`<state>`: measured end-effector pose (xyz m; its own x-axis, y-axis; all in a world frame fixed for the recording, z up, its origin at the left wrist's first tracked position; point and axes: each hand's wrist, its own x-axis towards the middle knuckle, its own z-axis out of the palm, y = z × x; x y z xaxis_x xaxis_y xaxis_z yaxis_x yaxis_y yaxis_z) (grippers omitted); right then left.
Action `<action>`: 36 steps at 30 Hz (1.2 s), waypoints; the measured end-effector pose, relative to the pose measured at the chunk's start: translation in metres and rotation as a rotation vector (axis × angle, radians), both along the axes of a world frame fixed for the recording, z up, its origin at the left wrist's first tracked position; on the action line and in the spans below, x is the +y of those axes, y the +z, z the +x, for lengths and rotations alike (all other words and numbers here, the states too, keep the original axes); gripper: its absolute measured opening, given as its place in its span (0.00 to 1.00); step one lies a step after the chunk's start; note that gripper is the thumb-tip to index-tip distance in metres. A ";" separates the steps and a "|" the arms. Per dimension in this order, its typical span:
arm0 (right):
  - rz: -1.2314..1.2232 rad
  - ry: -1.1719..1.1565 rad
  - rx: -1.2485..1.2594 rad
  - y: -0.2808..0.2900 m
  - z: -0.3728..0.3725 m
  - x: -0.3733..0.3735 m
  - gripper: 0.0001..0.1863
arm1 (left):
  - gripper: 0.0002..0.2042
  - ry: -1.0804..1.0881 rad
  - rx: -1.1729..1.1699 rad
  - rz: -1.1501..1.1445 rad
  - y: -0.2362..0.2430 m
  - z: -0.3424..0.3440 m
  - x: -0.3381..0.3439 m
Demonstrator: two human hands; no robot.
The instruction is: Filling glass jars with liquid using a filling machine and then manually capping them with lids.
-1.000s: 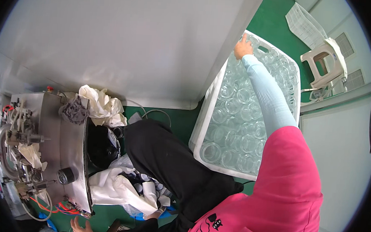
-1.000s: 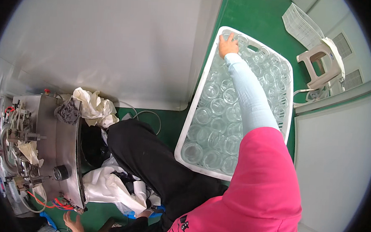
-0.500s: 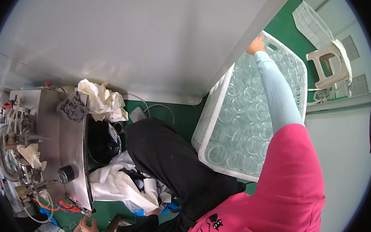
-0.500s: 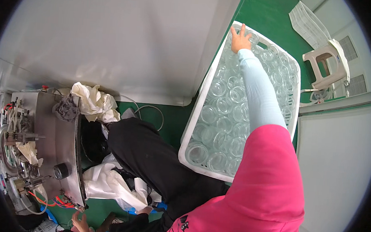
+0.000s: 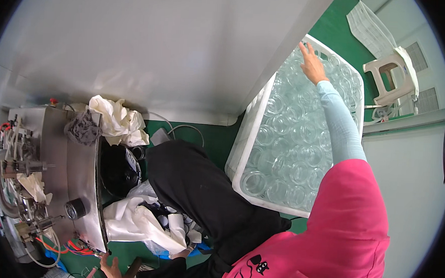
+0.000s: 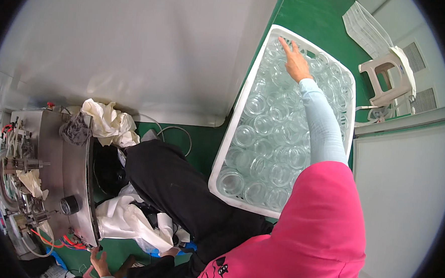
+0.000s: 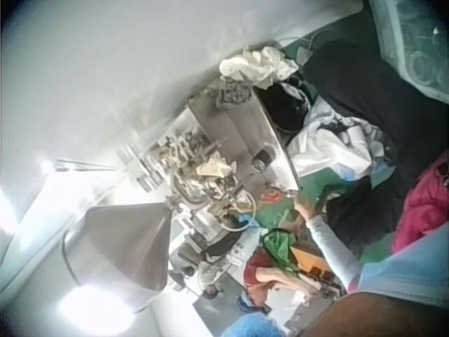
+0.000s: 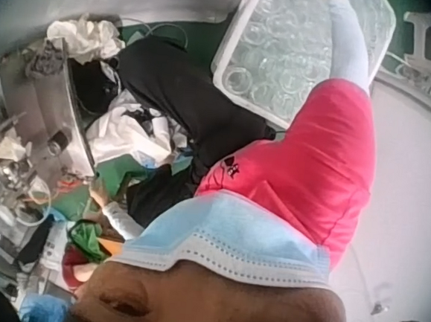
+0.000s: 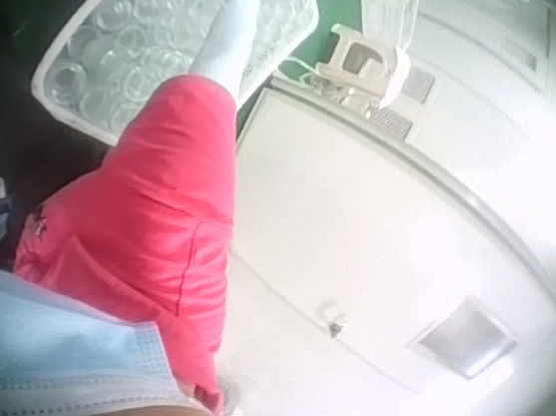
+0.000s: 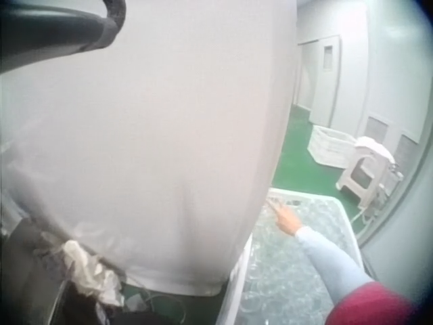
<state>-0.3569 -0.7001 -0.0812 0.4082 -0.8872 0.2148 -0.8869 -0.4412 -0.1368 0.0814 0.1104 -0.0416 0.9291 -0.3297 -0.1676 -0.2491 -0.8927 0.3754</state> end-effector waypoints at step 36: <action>0.437 0.341 -0.337 0.219 0.032 0.211 0.20 | 0.15 0.083 0.171 -0.393 -0.014 -0.022 -0.081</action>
<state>-0.3246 -0.4886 0.1375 0.6558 -0.7544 0.0290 -0.5839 -0.5312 -0.6139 0.0592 0.0291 -0.0553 0.9248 -0.3247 -0.1983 -0.0870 -0.6880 0.7205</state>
